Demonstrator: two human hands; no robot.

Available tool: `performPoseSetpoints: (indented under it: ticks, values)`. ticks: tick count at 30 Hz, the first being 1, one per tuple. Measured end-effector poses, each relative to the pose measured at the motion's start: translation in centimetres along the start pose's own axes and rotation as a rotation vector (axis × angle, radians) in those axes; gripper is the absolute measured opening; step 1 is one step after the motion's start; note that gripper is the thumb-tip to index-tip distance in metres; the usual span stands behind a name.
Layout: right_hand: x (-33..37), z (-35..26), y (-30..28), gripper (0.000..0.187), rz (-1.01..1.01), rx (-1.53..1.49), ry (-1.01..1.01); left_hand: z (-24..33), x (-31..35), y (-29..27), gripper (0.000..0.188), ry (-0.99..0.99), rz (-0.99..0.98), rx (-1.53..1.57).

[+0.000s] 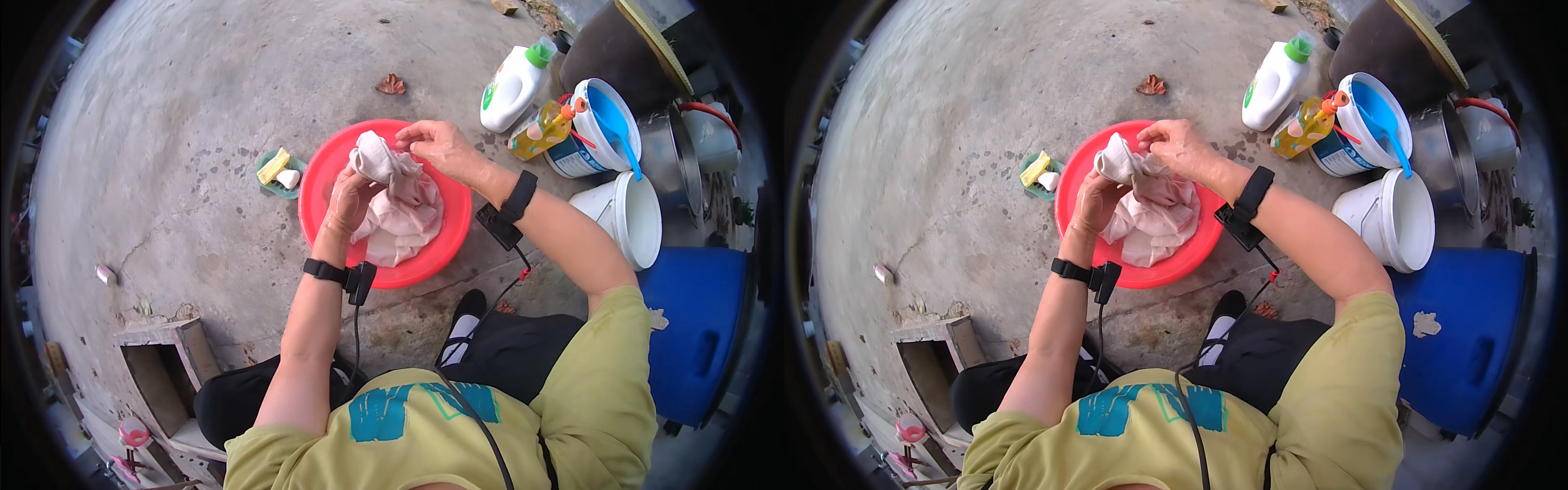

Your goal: The person washes a piece of clothing in a basin using a bar of soap.

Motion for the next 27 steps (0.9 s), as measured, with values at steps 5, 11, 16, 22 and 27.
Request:
performPoseSetpoints:
  ticks: [5,11,16,22,27]
  values:
    - [1.1,2.6,-0.2,0.035,-0.307,0.341,0.044,4.1,2.0,2.8,0.039,0.014,-0.158,0.012]
    - [1.2,3.7,0.4,0.035,-0.309,0.064,0.036,7.7,2.5,3.1,0.035,0.129,-0.116,0.207]
    - [1.7,4.2,0.4,0.037,0.073,-0.547,0.29,7.5,1.2,-3.4,0.032,0.137,0.123,-0.028]
    - [1.2,3.6,-1.4,0.036,0.25,-0.763,0.211,4.9,2.0,-3.2,0.036,-0.217,0.305,-0.428]
    - [0.8,-1.2,0.6,0.042,0.034,-0.747,0.165,1.2,0.2,-4.8,0.043,-0.59,0.206,-0.776]
Point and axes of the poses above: each hand's wrist, its own x-axis away from the middle knuckle, its own y-axis out of the palm, z = x × y, the point moved 1 cm from there along -x, towards the middle knuckle, and after that the axes turned 15 degrees about -y, right-handed, at the moved point
